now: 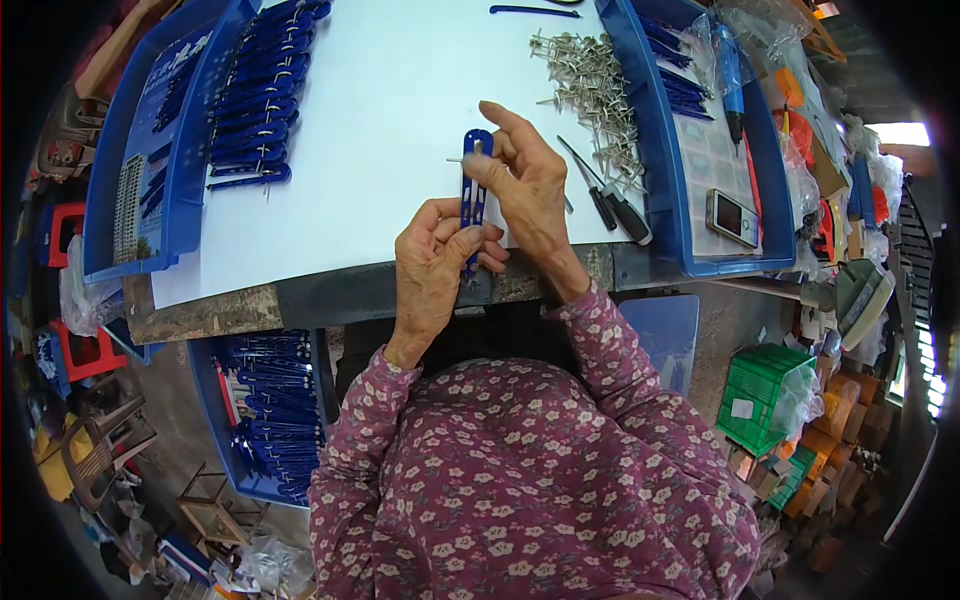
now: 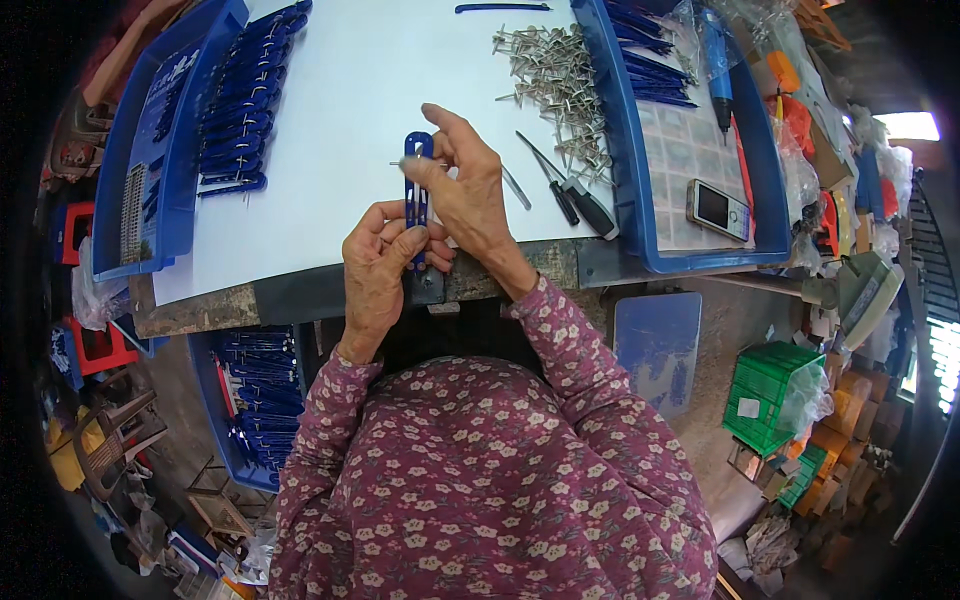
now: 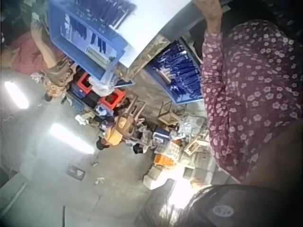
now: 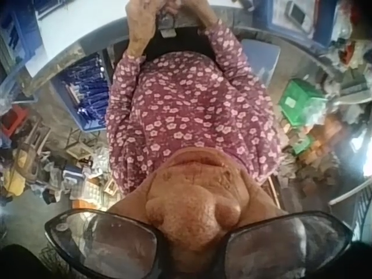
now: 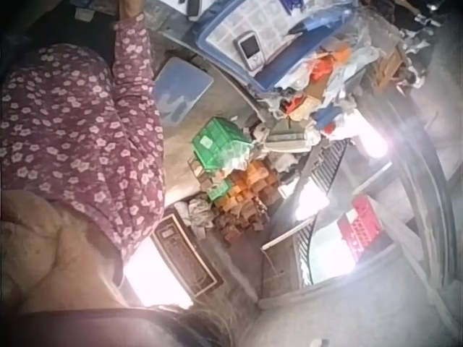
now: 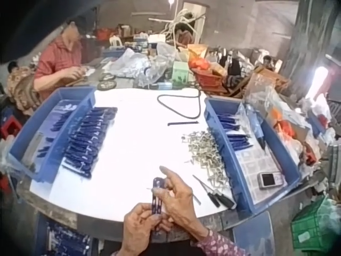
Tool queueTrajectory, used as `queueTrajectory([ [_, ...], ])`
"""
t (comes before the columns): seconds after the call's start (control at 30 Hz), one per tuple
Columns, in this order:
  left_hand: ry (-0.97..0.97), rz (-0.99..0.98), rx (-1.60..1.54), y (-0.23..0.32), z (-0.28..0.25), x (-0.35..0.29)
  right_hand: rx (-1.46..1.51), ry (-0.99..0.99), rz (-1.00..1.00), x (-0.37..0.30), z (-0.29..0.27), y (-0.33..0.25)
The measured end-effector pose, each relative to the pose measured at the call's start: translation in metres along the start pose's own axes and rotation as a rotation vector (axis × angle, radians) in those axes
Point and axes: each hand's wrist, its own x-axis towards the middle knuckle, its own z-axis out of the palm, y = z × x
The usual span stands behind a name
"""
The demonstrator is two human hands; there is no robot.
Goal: Assembling blue plastic clips by inserting small metal pins manually.
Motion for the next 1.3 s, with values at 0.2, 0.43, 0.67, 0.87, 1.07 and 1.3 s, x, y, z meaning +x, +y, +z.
queueTrajectory([
  [0.2,0.02,0.003,-0.016,-0.002,-0.001,0.001,-0.075,-0.08,0.231,0.002,-0.001,0.0],
  [0.43,0.005,0.005,-0.031,-0.002,-0.001,0.002,0.045,-0.023,0.189,0.004,0.002,-0.004],
  [0.67,0.007,-0.012,-0.036,-0.002,-0.001,0.0,0.071,0.06,-0.081,-0.002,0.006,0.005],
  [0.87,0.006,0.005,-0.03,-0.003,-0.003,0.0,0.034,0.002,0.245,0.001,0.004,0.0],
  [1.07,-0.008,0.031,0.013,-0.001,-0.003,0.0,0.034,0.082,0.031,-0.006,0.015,-0.005],
  [1.3,0.007,-0.002,-0.054,-0.003,-0.001,-0.001,0.053,-0.017,0.278,-0.002,0.004,-0.005],
])
